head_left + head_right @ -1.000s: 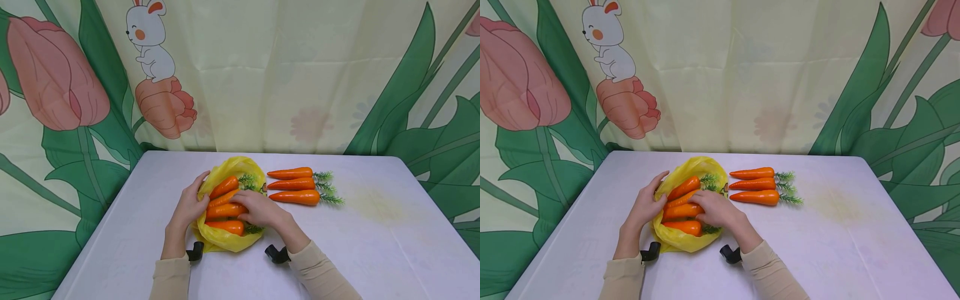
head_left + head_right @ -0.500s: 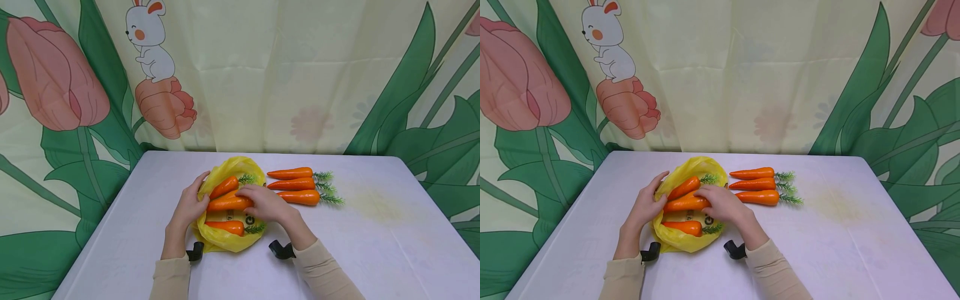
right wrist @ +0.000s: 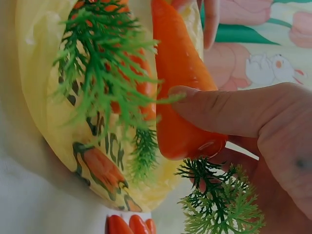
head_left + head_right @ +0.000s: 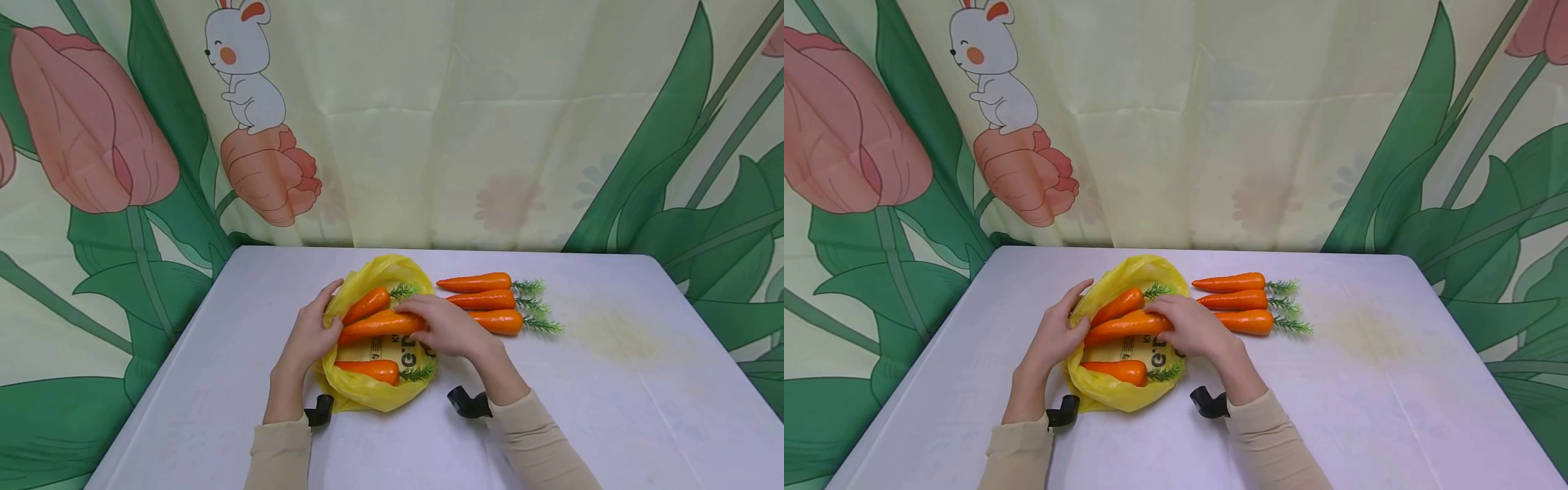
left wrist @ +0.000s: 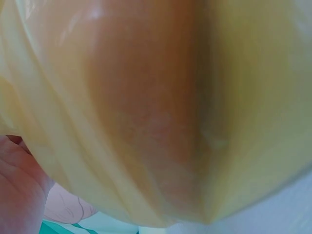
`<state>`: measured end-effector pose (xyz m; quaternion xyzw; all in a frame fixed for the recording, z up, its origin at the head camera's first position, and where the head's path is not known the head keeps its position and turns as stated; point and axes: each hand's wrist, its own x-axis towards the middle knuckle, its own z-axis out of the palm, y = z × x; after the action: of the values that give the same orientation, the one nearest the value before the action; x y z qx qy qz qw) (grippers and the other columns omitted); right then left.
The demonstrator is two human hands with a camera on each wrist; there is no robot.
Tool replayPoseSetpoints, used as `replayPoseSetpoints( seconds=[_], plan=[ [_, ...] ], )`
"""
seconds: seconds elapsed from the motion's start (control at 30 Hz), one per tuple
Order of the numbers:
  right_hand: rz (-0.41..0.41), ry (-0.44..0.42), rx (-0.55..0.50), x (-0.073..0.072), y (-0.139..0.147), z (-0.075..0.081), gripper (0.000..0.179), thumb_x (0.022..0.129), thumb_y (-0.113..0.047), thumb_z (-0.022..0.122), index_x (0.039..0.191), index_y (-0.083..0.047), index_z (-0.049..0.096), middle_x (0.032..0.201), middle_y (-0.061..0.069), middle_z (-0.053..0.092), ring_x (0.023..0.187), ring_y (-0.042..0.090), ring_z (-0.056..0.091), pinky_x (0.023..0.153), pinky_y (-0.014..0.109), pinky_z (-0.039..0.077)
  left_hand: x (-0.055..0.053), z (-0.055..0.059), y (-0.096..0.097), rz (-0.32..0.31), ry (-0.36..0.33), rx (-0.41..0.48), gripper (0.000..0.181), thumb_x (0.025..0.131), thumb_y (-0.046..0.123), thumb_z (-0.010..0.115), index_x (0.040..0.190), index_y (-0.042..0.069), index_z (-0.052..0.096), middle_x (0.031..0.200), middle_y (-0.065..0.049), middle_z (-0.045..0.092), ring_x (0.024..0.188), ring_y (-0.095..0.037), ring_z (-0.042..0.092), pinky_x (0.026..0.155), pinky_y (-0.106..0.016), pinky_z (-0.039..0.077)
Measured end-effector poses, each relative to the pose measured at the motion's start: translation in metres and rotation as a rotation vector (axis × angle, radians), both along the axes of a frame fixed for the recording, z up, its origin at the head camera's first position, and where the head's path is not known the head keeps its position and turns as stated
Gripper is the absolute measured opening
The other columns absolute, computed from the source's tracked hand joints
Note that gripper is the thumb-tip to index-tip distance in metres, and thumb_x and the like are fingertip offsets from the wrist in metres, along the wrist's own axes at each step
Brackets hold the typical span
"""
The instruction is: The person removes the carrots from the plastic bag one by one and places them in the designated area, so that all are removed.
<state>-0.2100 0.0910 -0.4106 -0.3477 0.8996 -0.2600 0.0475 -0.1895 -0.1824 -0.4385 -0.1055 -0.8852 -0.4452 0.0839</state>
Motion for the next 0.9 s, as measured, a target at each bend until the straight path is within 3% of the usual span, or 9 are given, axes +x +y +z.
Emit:
replayPoseSetpoints(
  seconds=[0.6, 0.9],
  plan=[
    [-0.065, -0.021, -0.024, 0.001, 0.016, 0.003, 0.045, 0.089, -0.007, 0.077, 0.131, -0.012, 0.065, 0.133, 0.002, 0.061, 0.126, 0.024, 0.053, 0.108, 0.046, 0.042, -0.001, 0.0, 0.0, -0.004, -0.01, 0.005, 0.067, 0.09, 0.0, 0.058, 0.153, 0.016, 0.043, 0.126, -0.014, 0.065, 0.109, -0.029, 0.061, 0.099, -0.05, 0.049],
    [-0.055, 0.033, -0.033, 0.003, 0.024, 0.003, 0.046, 0.088, -0.005, 0.077, 0.132, -0.008, 0.065, 0.134, 0.006, 0.06, 0.129, 0.029, 0.052, 0.108, 0.049, 0.041, 0.0, 0.001, -0.002, 0.003, -0.014, 0.003, 0.067, 0.09, 0.0, 0.058, 0.153, 0.016, 0.043, 0.124, -0.014, 0.065, 0.108, -0.029, 0.061, 0.098, -0.05, 0.05]
  ],
)
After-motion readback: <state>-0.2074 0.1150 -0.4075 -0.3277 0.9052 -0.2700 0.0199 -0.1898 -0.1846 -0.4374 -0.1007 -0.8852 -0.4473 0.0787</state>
